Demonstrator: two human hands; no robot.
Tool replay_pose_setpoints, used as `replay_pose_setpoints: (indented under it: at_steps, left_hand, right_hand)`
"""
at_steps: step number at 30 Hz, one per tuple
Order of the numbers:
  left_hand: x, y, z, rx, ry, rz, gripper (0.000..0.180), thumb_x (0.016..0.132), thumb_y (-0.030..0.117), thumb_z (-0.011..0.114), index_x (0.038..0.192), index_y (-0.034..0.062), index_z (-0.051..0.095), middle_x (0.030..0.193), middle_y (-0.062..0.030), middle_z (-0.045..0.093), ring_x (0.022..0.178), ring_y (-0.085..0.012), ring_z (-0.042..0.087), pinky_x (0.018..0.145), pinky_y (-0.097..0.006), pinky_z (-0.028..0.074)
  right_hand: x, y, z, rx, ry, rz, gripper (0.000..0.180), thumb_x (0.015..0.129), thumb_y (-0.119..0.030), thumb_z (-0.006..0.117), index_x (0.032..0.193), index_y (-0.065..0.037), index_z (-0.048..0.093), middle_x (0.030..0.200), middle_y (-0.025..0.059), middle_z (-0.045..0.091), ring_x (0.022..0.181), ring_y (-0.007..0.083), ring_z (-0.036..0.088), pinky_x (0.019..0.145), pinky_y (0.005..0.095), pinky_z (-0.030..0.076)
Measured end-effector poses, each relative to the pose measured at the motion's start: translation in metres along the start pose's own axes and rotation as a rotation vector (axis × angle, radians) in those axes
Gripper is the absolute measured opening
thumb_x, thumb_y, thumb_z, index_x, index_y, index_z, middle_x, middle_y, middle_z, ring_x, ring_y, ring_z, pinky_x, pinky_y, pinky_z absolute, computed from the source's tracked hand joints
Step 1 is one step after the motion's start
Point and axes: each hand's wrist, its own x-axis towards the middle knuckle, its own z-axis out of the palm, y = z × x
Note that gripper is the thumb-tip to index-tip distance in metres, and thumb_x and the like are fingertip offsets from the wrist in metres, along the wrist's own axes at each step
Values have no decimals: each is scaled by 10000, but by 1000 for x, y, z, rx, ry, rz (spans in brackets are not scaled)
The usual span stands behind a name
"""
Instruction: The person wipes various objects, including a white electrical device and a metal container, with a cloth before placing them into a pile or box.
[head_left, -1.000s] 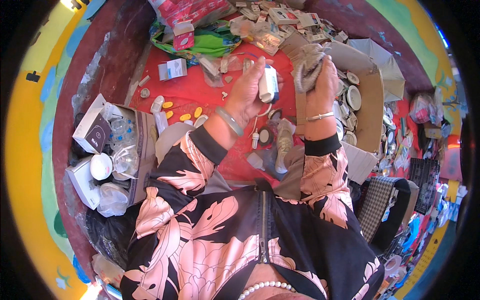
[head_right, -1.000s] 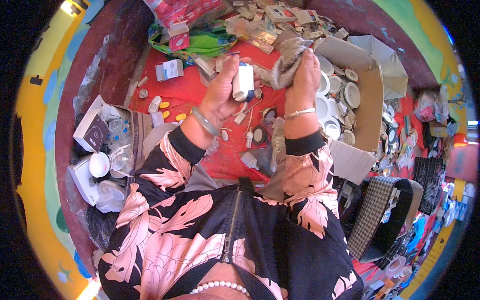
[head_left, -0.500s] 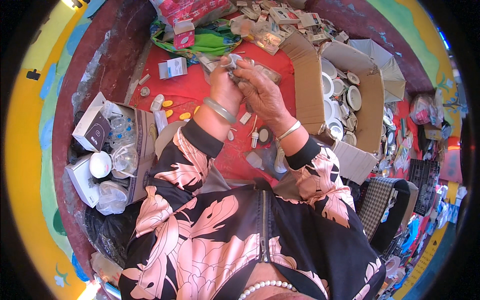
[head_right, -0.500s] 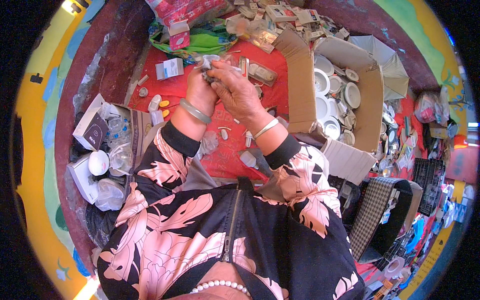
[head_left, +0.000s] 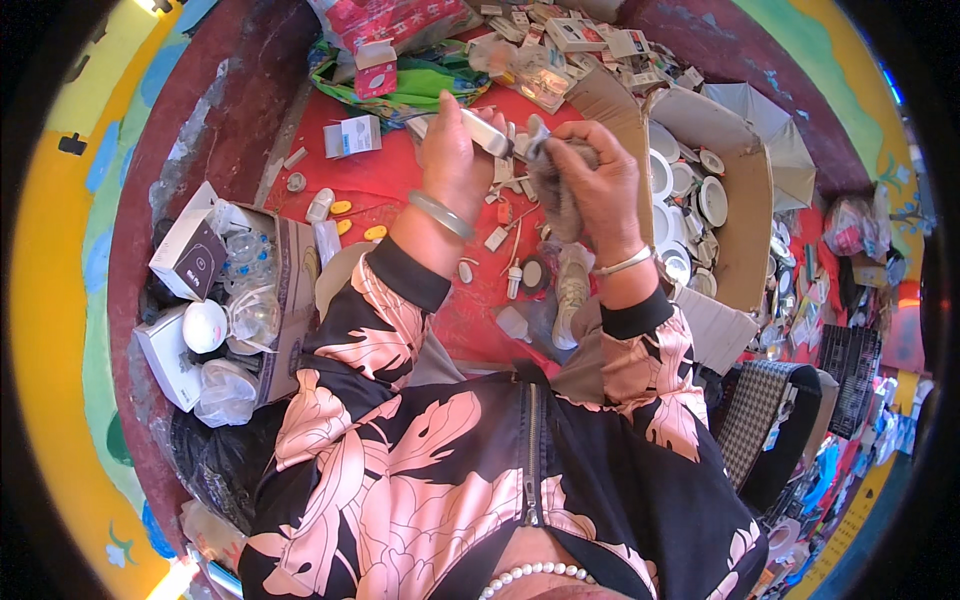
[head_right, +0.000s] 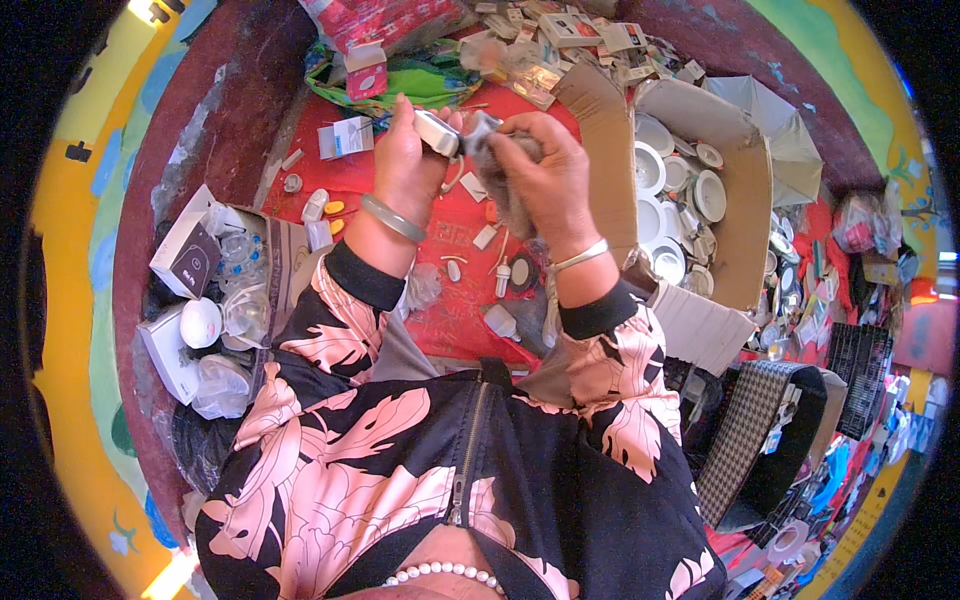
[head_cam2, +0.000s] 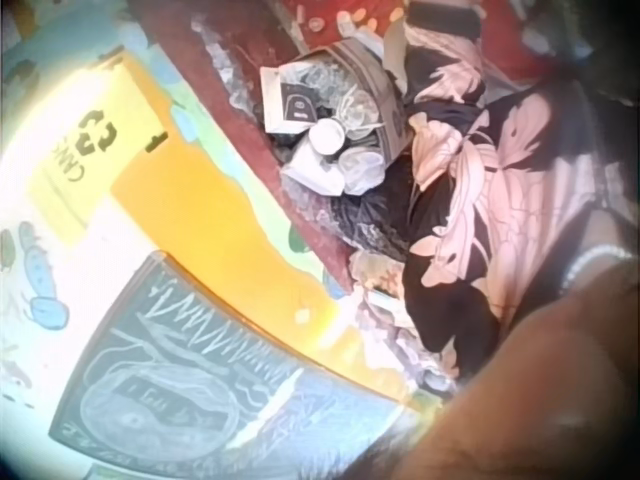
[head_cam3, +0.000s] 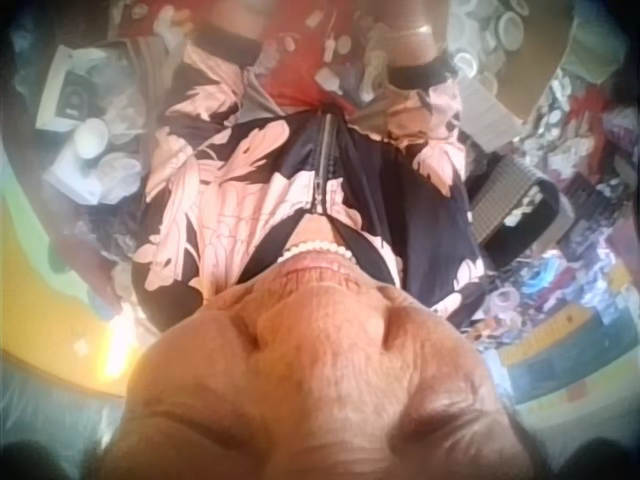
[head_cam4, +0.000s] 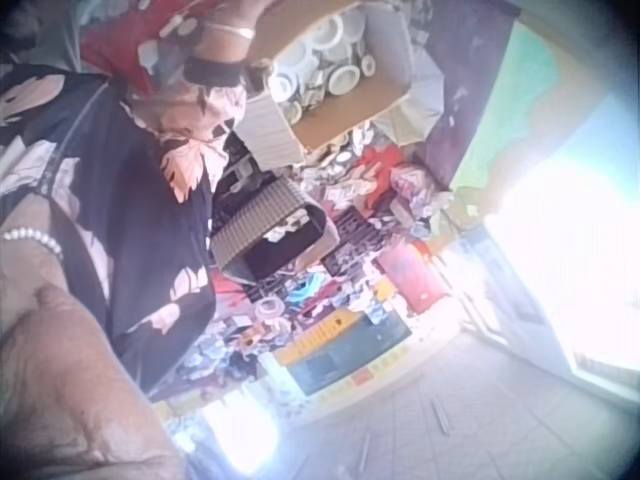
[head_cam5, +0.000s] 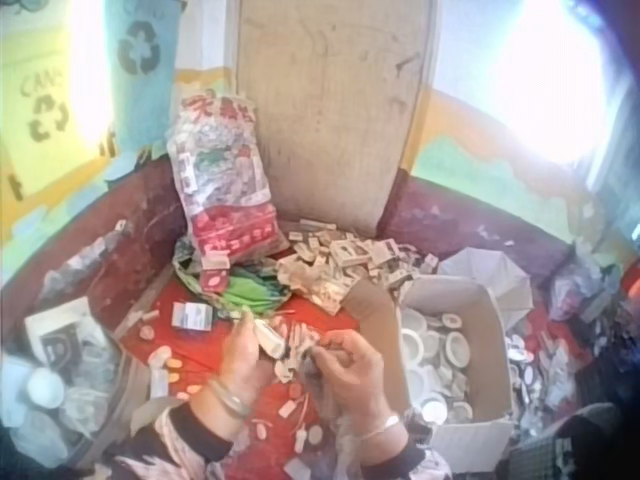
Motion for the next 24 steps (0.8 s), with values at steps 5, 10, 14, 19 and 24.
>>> replay_pose_setpoints:
  at_steps: [5,10,14,19,24]
  left_hand:
    - [-2,-15,-2,126,-60,64,293,927,316,464,903,30,404,830,-101,491,736,-191,521,691,-346,505]
    - [-12,-19,3,120,-79,80,262,925,293,475,899,44,395,789,-78,491,700,-172,517,634,-324,485]
    - [-17,-21,7,167,-73,142,256,926,287,472,895,47,390,764,-70,484,669,-167,507,604,-320,471]
    - [-20,-21,6,196,-131,169,277,925,318,466,888,47,425,786,-82,520,720,-190,536,677,-354,490]
    - [-12,-25,0,172,-196,134,309,933,346,437,882,42,460,803,-93,550,751,-205,555,718,-379,495]
  right_hand:
    - [-4,1,15,-356,-47,-210,203,696,-97,671,881,-41,610,841,117,583,775,269,586,692,340,470]
    - [-2,0,9,-276,-145,93,263,667,-140,659,897,-22,608,869,157,610,828,294,601,738,357,468]
    - [-1,1,5,-289,-213,63,278,651,-142,646,894,-13,609,865,168,614,838,292,604,753,351,466]
    - [-4,4,9,-269,-159,91,278,642,-144,637,887,-14,611,849,159,613,817,278,603,734,337,465]
    - [-11,8,21,-234,31,100,253,651,-137,634,874,-23,611,772,130,599,690,210,592,652,317,467]
